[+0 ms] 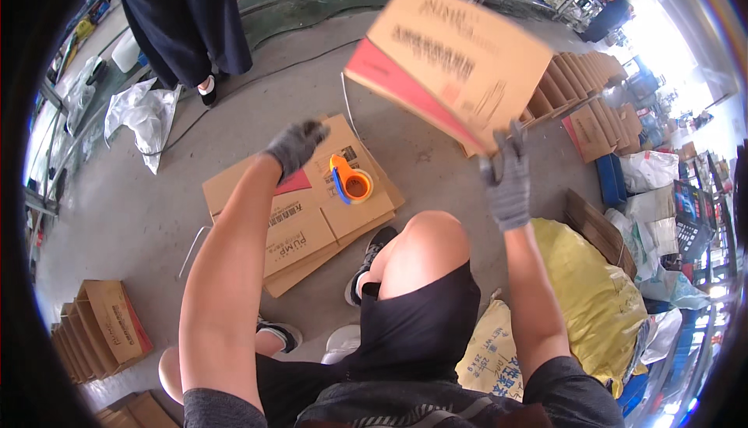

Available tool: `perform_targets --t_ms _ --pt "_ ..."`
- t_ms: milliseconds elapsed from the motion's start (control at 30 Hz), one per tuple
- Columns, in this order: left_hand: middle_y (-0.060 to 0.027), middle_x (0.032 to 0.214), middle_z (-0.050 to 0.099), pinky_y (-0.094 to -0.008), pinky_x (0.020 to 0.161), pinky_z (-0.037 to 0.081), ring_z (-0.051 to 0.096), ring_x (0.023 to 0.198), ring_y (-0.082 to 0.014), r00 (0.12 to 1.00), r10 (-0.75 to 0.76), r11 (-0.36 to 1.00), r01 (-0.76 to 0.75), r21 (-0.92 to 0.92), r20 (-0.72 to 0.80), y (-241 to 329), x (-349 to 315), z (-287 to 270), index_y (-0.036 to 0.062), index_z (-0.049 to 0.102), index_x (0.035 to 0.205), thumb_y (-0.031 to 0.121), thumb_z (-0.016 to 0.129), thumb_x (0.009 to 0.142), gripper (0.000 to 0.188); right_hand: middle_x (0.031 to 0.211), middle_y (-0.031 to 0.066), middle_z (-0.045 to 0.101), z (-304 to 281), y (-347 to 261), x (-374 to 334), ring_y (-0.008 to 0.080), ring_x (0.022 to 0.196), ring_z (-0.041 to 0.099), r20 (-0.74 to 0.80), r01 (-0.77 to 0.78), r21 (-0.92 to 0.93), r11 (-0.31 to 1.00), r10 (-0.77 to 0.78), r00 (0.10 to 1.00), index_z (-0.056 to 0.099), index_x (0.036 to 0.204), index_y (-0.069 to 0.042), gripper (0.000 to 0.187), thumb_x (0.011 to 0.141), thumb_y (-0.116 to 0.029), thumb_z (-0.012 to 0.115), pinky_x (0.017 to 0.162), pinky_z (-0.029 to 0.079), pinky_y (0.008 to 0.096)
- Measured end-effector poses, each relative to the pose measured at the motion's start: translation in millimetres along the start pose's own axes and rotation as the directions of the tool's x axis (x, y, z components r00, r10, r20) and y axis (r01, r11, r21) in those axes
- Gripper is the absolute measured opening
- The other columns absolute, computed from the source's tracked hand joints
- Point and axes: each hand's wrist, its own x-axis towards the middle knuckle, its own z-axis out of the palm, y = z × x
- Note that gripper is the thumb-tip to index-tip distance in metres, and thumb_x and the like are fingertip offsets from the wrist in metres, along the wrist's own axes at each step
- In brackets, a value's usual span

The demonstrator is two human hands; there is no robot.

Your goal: The person is using a tape dispenser to seal cardboard boxes and arranging them in a row.

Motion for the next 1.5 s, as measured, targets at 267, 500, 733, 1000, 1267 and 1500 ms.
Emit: perform_targets --t_ms 267,500,733,1000,1267,1500 --pt "-0.0213 0.136 0.055 -0.0371 0.107 0.039 0.052 0.127 -0.0307 0.974 -0.152 0.98 0.126 0.157 0.167 -77 -111 -11 -0.001 0.046 0.138 0.038 0.048 0.099 0.055 0.14 0.0246 0.046 92 39 -98 0.0405 0.13 0.043 0.489 -0.291 0.123 0.949 0.197 0.849 0.055 0.126 0.0 0.045 0.084 -0.015 0.063 0.111 0.036 0.0456" --pt "-0.0234 0.129 0.059 -0.0363 0.106 0.04 0.055 0.123 -0.0315 0.959 -0.28 0.951 0.282 0.13 -0.029 -149 -189 -39 -0.0042 0.051 0.133 0.034 0.05 0.099 0.051 0.143 0.0159 0.048 140 61 -10 0.0338 0.131 0.046 0.372 0.015 -0.362 0.932 0.13 0.919 0.052 0.137 -0.017 0.057 0.083 -0.017 0.067 0.107 0.042 0.0419" --pt "-0.0213 0.128 0.061 -0.0363 0.105 0.041 0.057 0.12 -0.0289 0.931 -0.361 0.931 0.363 0.027 -0.043 -198 -222 -31 -0.0032 0.055 0.13 0.027 0.054 0.099 0.043 0.134 0.0194 0.054 188 144 17 0.0344 0.12 0.057 0.636 -0.35 -0.496 0.794 0.607 0.476 0.019 0.152 -0.04 0.079 0.09 -0.001 0.049 0.102 0.046 0.0452" --pt "-0.0212 0.128 0.06 -0.0359 0.105 0.04 0.056 0.122 -0.0292 0.913 -0.408 0.912 0.408 0.03 -0.029 -224 -213 -23 -0.0021 0.054 0.132 0.025 0.054 0.099 0.042 0.129 0.0197 0.059 194 154 16 0.0358 0.121 0.057 0.434 -0.496 -0.59 0.637 0.768 0.472 0.049 0.139 -0.021 0.049 0.092 -0.006 0.052 0.099 0.049 0.0447" --pt "-0.0206 0.129 0.06 -0.0371 0.103 0.042 0.056 0.121 -0.0302 0.886 -0.464 0.883 0.463 0.071 -0.008 -244 -207 -30 -0.0017 0.052 0.134 0.032 0.049 0.1 0.048 0.122 0.0219 0.063 223 168 21 0.0381 0.115 0.06 0.525 -0.37 -0.582 0.724 0.682 0.509 0.067 0.11 -0.009 0.035 0.081 -0.027 0.061 0.096 0.05 0.046" --pt "-0.0186 0.13 0.06 -0.038 0.103 0.043 0.056 0.122 -0.0312 0.808 -0.54 0.828 0.56 0.025 -0.237 -378 -176 33 0.0006 0.054 0.131 0.021 0.051 0.095 0.041 0.128 0.0253 0.058 212 17 112 0.0379 0.118 0.057 0.904 0.166 -0.148 0.975 0.065 0.424 0.045 0.141 -0.011 0.056 0.088 -0.026 0.057 0.099 0.046 0.0462"
